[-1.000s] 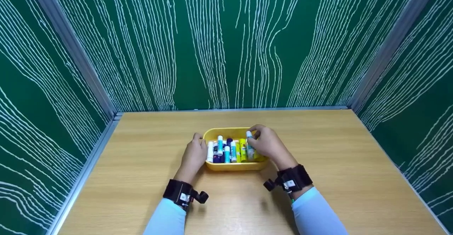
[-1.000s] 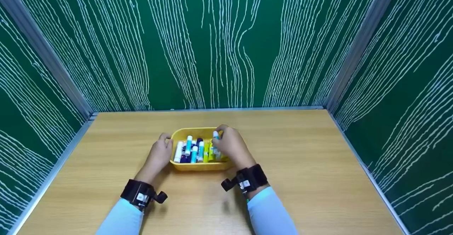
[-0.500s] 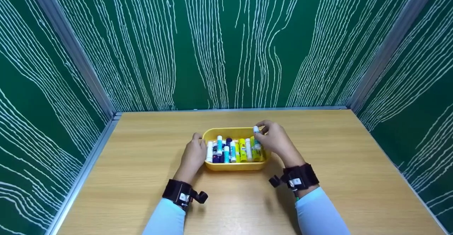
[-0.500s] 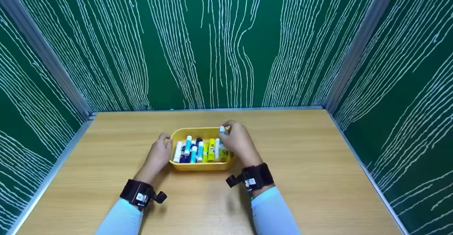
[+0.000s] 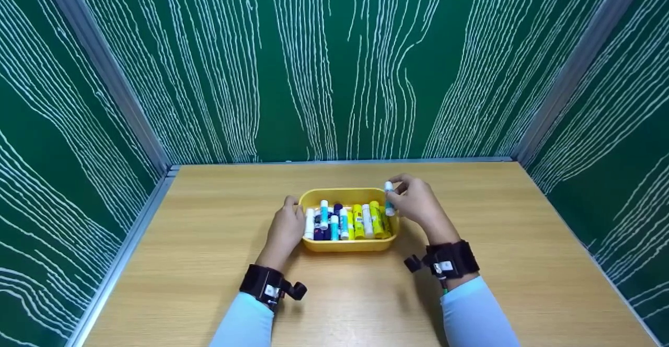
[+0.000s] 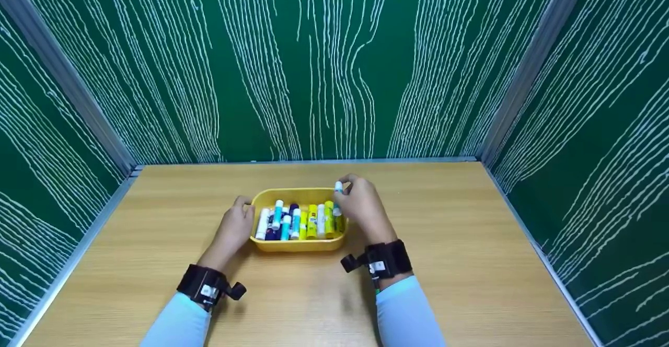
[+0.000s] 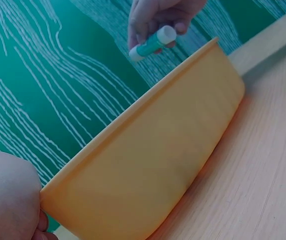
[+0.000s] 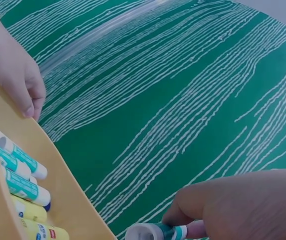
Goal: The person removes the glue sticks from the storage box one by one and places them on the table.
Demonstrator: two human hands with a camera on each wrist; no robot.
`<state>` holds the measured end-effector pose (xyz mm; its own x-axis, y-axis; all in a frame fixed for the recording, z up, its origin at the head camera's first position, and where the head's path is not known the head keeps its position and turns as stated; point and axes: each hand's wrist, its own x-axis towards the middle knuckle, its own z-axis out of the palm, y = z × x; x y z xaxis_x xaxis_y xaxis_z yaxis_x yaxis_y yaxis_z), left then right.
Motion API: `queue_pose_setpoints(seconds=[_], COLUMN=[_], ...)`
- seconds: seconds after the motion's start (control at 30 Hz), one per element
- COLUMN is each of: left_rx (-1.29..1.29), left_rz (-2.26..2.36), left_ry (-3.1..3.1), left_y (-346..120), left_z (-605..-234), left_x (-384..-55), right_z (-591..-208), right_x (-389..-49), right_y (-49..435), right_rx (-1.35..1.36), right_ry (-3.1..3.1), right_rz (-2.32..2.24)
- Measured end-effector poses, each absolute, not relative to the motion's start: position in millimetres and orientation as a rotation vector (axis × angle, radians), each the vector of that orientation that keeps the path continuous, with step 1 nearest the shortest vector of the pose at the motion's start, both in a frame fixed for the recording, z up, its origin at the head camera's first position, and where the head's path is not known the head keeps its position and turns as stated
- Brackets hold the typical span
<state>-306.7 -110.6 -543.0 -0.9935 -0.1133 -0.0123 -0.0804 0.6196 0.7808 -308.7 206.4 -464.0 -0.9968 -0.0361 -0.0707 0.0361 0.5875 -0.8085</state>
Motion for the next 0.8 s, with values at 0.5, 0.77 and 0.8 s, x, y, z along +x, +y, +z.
queue_pose_setpoints(seconds=[0.5, 0.77, 0.8], left_rx=[0.156, 0.168, 0.168], left_rz=[-1.33, -1.339, -1.34], left_ry=[-2.797, -2.797, -2.797], left_y=[-111, -111, -111], left_z=[-544, -544, -544], left_x=[-307, -307, -307], right_z=[-470, -474, -475], right_x=[-315, -319, -319], right_y=[229, 238, 238], right_rx=[0.019, 0.094, 0.108], right_ry=[2.72, 2.674, 2.669], right_rz=[-1.367, -1.288, -1.276])
